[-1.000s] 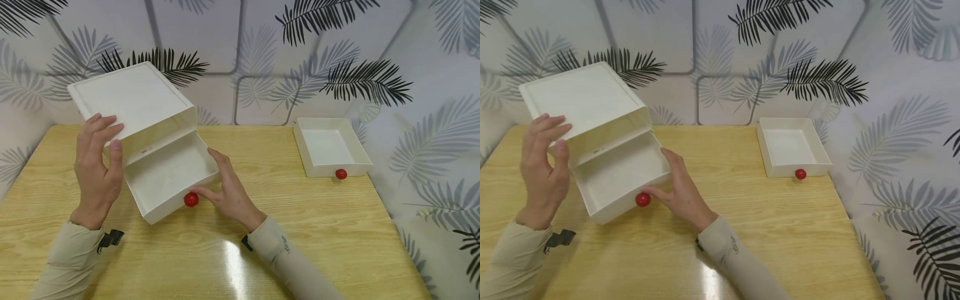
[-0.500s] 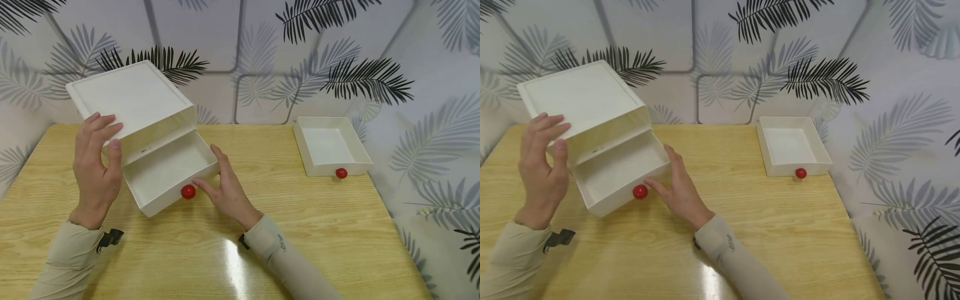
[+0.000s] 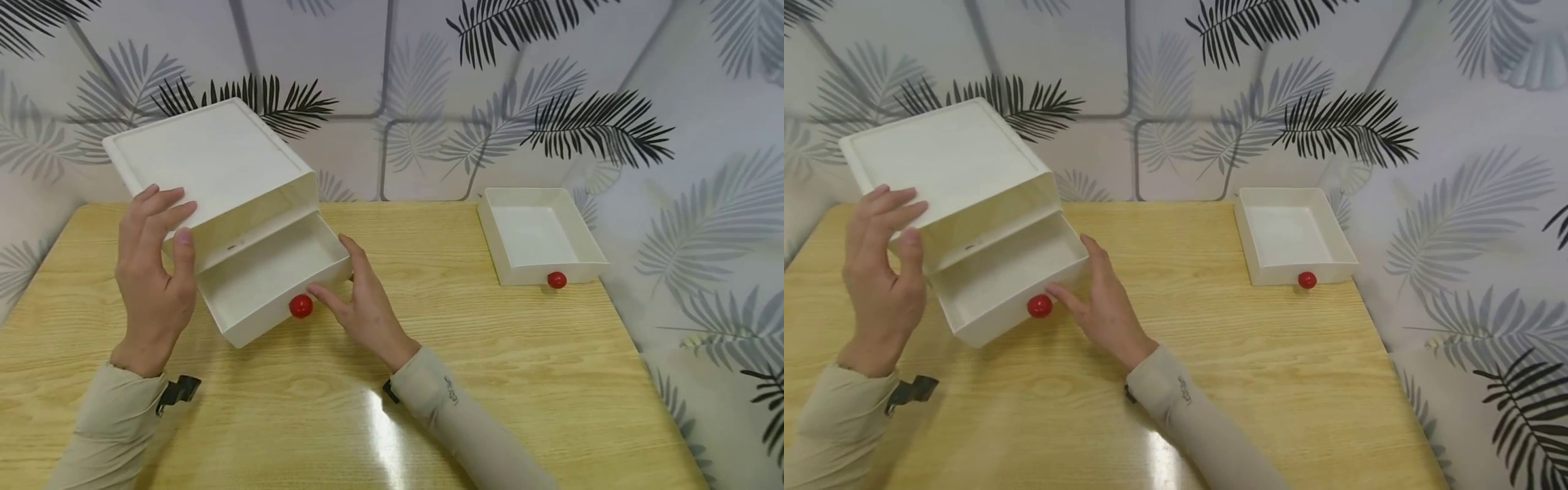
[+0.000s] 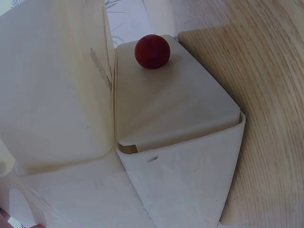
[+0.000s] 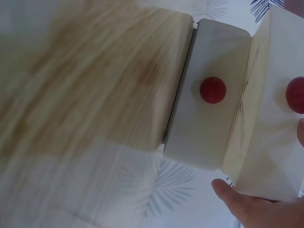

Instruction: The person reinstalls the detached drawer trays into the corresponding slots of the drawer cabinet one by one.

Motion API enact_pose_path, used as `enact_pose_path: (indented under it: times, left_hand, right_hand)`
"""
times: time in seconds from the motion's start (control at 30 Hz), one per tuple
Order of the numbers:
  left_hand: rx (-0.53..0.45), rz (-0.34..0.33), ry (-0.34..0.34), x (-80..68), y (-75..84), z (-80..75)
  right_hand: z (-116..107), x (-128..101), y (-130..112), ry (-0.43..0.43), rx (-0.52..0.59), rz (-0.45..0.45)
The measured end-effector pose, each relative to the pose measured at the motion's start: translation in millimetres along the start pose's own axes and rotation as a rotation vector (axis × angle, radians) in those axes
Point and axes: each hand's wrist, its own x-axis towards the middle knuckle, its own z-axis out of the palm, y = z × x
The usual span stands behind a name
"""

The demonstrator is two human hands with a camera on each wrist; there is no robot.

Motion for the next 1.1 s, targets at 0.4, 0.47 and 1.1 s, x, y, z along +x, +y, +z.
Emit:
enact_pose_path:
  times: [0.4, 0.47, 1.1]
  left_hand:
    - [0.001, 0.002, 0.004, -1.0, -2.3, -0.7]
    - [-0.003, 0.004, 0.002, -0.6, -2.6, -0.6]
    - [0.003, -0.007, -0.009, 0.1, -1.3, 0.4]
  right_hand:
    - [1, 3, 2, -0.008, -0.012, -0.013]
    - [0, 4, 2, -0.008, -0.009, -0.02]
    - [1, 13, 11, -0.013, 0.022, 0.0]
